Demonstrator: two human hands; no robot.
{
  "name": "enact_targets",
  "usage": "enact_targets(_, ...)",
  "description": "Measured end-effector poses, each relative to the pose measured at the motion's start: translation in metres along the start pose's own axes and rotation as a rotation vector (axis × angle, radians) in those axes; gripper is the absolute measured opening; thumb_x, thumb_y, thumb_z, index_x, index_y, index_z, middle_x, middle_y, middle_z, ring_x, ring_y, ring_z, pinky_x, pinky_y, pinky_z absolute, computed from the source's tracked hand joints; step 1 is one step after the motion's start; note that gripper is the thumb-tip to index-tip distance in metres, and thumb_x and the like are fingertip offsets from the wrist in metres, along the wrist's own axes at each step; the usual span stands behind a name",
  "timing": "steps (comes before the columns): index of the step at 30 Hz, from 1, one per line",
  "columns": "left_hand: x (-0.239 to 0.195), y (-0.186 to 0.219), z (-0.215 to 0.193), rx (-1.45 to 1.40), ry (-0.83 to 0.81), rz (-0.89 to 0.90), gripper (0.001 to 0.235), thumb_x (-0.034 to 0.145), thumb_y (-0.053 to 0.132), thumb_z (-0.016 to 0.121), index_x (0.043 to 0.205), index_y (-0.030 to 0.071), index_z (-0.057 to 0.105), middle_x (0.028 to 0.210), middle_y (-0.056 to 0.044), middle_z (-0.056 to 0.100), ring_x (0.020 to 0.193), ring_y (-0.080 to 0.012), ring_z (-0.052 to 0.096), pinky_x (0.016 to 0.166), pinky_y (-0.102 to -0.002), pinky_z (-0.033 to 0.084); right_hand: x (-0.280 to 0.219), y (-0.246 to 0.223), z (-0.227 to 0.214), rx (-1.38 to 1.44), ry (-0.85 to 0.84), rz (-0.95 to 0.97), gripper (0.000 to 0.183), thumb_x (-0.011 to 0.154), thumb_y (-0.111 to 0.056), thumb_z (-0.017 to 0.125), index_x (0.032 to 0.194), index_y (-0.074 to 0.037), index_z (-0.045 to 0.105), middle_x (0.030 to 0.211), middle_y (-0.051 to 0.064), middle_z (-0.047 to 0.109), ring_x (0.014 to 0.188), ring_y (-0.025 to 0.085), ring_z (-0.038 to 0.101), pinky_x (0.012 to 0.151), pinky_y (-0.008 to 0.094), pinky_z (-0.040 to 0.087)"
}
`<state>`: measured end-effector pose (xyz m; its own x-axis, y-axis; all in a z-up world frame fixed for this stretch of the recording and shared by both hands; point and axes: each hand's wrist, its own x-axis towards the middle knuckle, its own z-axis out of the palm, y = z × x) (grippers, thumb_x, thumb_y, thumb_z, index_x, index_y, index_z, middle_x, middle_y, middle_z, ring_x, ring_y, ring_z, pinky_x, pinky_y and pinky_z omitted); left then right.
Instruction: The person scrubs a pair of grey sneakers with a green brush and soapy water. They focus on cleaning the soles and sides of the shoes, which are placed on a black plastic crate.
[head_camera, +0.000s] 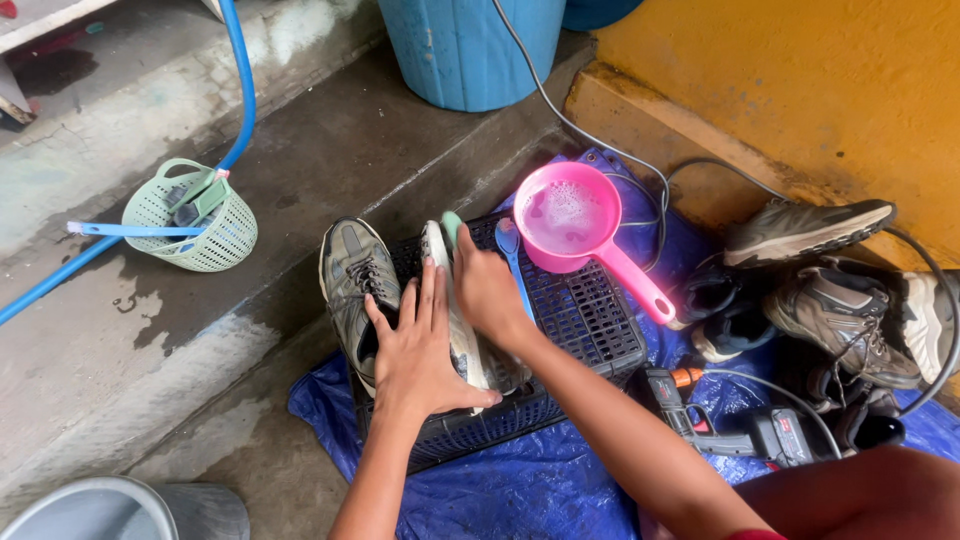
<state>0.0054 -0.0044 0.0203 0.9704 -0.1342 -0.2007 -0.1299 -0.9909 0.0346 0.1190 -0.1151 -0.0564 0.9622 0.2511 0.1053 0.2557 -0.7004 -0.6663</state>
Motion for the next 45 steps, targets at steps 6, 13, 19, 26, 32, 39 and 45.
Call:
enact_targets(6, -0.001, 0.000, 0.004, 0.007, 0.034, 0.005, 0.174, 0.044, 0.086, 0.084, 0.176, 0.003, 0.007, 0.188, -0.015, 0.004, 0.165, -0.0333, 0.024, 0.125, -0.086, 0.010, -0.031, -0.018, -0.015, -0.053, -0.042, 0.016, 0.061, 0.114, -0.032, 0.043, 0.170, -0.009, 0.045, 0.105, 0.034, 0.071, 0.100, 0.063, 0.074, 0.085, 0.069, 0.062)
enact_targets(13, -0.001, 0.001, 0.001, -0.007, 0.012, 0.009, 0.174, 0.045, 0.084, 0.084, 0.177, 0.002, 0.004, 0.189, -0.016, 0.000, 0.166, -0.0345, 0.022, 0.125, -0.087, 0.008, 0.011, 0.004, 0.003, 0.047, 0.022, 0.036, 0.059, 0.113, -0.034, 0.039, 0.166, -0.010, 0.051, 0.097, 0.032, 0.076, 0.097, 0.058, 0.076, 0.083, 0.064, 0.062)
enact_targets(19, -0.002, 0.001, 0.002, 0.000, 0.005, 0.008, 0.172, 0.048, 0.088, 0.084, 0.176, 0.003, 0.008, 0.189, -0.015, 0.002, 0.165, -0.0332, 0.023, 0.126, -0.087, 0.008, -0.023, -0.027, -0.022, -0.008, -0.051, -0.004, 0.058, 0.115, -0.029, 0.041, 0.169, -0.007, 0.046, 0.100, 0.038, 0.073, 0.098, 0.063, 0.074, 0.084, 0.069, 0.062)
enact_targets(26, 0.001, 0.001, 0.000, 0.001, 0.001, 0.001, 0.174, 0.046, 0.085, 0.085, 0.177, 0.003, 0.005, 0.189, -0.015, 0.000, 0.166, -0.0339, 0.023, 0.126, -0.086, 0.008, -0.001, -0.017, -0.014, 0.009, -0.022, 0.039, 0.058, 0.113, -0.037, 0.042, 0.168, -0.017, 0.047, 0.099, 0.035, 0.076, 0.102, 0.059, 0.076, 0.087, 0.066, 0.062)
enact_targets(32, -0.001, 0.001, 0.003, -0.025, 0.023, 0.008, 0.173, 0.046, 0.086, 0.084, 0.176, 0.002, 0.008, 0.188, -0.016, 0.005, 0.165, -0.0337, 0.025, 0.126, -0.087, 0.007, -0.016, -0.030, -0.028, -0.010, -0.085, 0.012, 0.058, 0.114, -0.033, 0.040, 0.170, -0.018, 0.046, 0.105, 0.036, 0.075, 0.105, 0.061, 0.074, 0.091, 0.068, 0.061)
enact_targets(39, 0.000, -0.001, 0.004, -0.008, 0.013, 0.011, 0.175, 0.044, 0.085, 0.085, 0.176, 0.003, 0.005, 0.189, -0.016, 0.002, 0.165, -0.0337, 0.024, 0.125, -0.087, 0.009, 0.000, -0.020, -0.024, 0.057, -0.084, 0.078, 0.061, 0.112, -0.035, 0.042, 0.171, -0.018, 0.044, 0.111, 0.039, 0.076, 0.111, 0.059, 0.074, 0.095, 0.067, 0.060)
enact_targets(45, -0.002, 0.004, -0.004, -0.017, 0.003, -0.002, 0.174, 0.045, 0.085, 0.084, 0.177, 0.001, 0.006, 0.189, -0.016, 0.003, 0.165, -0.0326, 0.025, 0.126, -0.087, 0.006, -0.030, -0.043, -0.038, -0.043, -0.094, 0.012, 0.059, 0.116, -0.035, 0.040, 0.173, -0.019, 0.043, 0.110, 0.037, 0.074, 0.108, 0.062, 0.074, 0.094, 0.068, 0.061)
